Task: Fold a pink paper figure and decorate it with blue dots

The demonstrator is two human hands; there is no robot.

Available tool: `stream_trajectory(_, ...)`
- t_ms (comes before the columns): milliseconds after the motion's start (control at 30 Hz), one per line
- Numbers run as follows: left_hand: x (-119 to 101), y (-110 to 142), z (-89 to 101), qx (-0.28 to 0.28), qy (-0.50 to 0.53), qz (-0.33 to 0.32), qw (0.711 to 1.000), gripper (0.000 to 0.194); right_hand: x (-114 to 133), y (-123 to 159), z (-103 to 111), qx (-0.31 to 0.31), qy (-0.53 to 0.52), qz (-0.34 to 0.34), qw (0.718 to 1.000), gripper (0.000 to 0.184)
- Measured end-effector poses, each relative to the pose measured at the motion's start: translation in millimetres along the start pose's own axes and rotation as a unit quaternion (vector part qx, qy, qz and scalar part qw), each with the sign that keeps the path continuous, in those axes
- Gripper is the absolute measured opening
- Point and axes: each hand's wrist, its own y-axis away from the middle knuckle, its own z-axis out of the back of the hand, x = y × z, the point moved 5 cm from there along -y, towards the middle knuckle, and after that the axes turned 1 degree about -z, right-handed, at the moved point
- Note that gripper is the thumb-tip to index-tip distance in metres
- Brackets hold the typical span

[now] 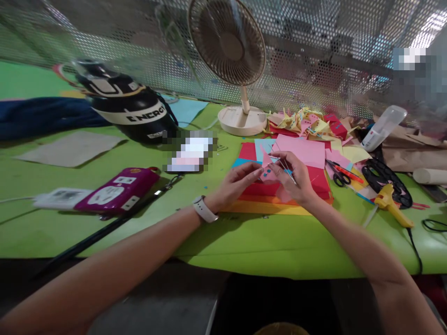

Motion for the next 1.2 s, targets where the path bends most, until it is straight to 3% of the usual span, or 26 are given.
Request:
stream_trajectory(267, 7.3, 6.5, -11.7, -0.013, 0.079, 0.107, 0.991, 0.047, 6.1, 7.5, -4.1, -0.088, -0.014, -0.003, 0.996, 0.026)
stream_trajectory(433, 0.3, 7.3, -6.9, -0.052, 0.036, 0.064, 0.996, 0.048, 2.9, 10.7, -9.5, -0.094, -0.037, -0.020, 0.995, 0.026)
stream_trajectory(567, -1.1, 5.7, -4.3, -0.050, 0.018, 0.037, 0.998, 0.045, -0.5, 10.7, -11.8, -0.088, -0.069, -0.054, 0.992, 0.031)
stream_trajectory(1200, 4.5, 6.8, -6.0, -0.034, 0.080, 0.055, 0.995, 0.042, 1.2, 11.2, -12.3, -0.085, -0.088, -0.052, 0.991, 0.028)
